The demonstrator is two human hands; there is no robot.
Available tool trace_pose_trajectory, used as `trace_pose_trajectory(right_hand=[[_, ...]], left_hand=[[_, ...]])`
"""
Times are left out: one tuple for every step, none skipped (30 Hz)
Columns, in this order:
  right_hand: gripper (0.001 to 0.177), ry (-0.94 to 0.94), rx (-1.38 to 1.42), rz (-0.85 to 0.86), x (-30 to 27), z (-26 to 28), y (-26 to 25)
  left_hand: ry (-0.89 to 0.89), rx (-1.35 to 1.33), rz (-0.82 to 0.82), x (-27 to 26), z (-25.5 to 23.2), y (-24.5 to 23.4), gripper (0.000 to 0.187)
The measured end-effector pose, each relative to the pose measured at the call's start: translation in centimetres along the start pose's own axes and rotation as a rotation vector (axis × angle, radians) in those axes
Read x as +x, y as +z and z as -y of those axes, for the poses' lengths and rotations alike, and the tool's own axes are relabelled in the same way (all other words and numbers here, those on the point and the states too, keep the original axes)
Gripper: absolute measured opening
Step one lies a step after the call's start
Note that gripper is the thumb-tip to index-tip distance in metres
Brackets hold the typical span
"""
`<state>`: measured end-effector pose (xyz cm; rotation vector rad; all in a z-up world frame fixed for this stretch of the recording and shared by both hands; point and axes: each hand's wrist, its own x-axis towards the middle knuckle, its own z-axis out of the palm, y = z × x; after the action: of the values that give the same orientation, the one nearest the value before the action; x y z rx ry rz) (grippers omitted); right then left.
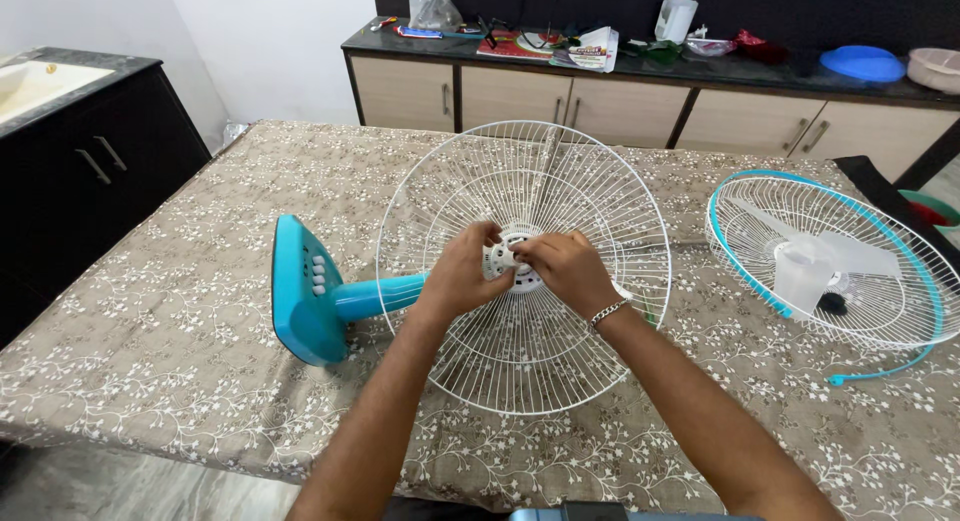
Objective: The person assembles an electric fan by attaching the motor housing to the stand, then mounting the front grille and securing it with a central nut. The hands align and tighten components on a table surface.
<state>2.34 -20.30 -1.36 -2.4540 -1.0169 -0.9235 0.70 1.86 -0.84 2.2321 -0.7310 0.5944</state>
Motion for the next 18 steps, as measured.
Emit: trace_pose_trajectory(right_hand=[[0.016,-0.014,-0.009,-0.022,0.1,0.1,0.0],[0.014,-0.029,-0.018,-0.044,0.1,0.2,0.0],[0.013,-0.04,-0.028,-0.066,0.1,0.3,0.0],[0.015,-0.034,-0.015,-0.064,0.1,0.4,-0.1],[0.017,-0.026,-0.002,-0.06,0.0,0.5,-0.2],[0.02,-0.017,0.011,-0.057,-0.1,0.6,-0.3],[0.021,-0.02,0.0,-0.07,-0.2,0.7,-0.3],[0.023,-0.024,-0.011,-0.084,-0.3,0.8,-0.4],[0.025,-0.029,-0.021,-0.099,-0.3,1.0,-0.3],[0.025,-0.026,-0.017,-0.111,-0.3,1.2,-0.3],[0.025,-0.021,-0.014,-0.124,-0.4,1.3,-0.2],[0.026,-0.016,-0.01,-0.138,-0.4,1.4,-0.2],[0.024,-0.004,-0.027,-0.135,-0.5,1.4,-0.1],[0.022,0.008,-0.043,-0.133,-0.5,1.4,0.0],[0.02,0.017,-0.057,-0.13,-0.5,1.5,0.2],[0.021,0.041,-0.057,-0.116,-0.5,1.5,0.3],[0.022,0.064,-0.056,-0.102,-0.6,1.5,0.4],[0.023,0.086,-0.056,-0.087,-0.6,1.5,0.6]], left_hand=[[-0.013,0.087,0.002,-0.2,0.1,0.1,0.067],[-0.019,0.116,-0.028,-0.4,0.1,0.4,0.072],[-0.024,0.145,-0.056,-0.7,0.0,1.0,0.078],[-0.029,0.174,-0.084,-0.9,0.0,1.6,0.084],[-0.049,0.193,-0.098,-1.1,-0.1,2.3,0.083],[-0.069,0.213,-0.111,-1.1,-0.1,3.0,0.082],[-0.087,0.233,-0.125,-1.0,-0.1,3.7,0.082],[-0.105,0.257,-0.127,-0.9,-0.2,4.4,0.08],[-0.123,0.283,-0.13,-0.8,-0.1,5.0,0.078],[-0.141,0.309,-0.133,-0.8,-0.1,5.5,0.076],[-0.128,0.305,-0.161,-0.7,0.0,5.9,0.073],[-0.115,0.302,-0.189,-0.6,0.1,6.3,0.069],[-0.105,0.297,-0.217,-0.6,0.2,6.6,0.066],[-0.081,0.272,-0.227,-0.5,0.2,6.9,0.065],[-0.06,0.248,-0.239,-0.4,0.3,7.1,0.064],[-0.038,0.225,-0.25,-0.2,0.4,7.2,0.064],[-0.046,0.167,-0.252,-0.1,0.5,7.2,0.069],[-0.053,0.108,-0.253,0.1,0.5,7.1,0.075]])
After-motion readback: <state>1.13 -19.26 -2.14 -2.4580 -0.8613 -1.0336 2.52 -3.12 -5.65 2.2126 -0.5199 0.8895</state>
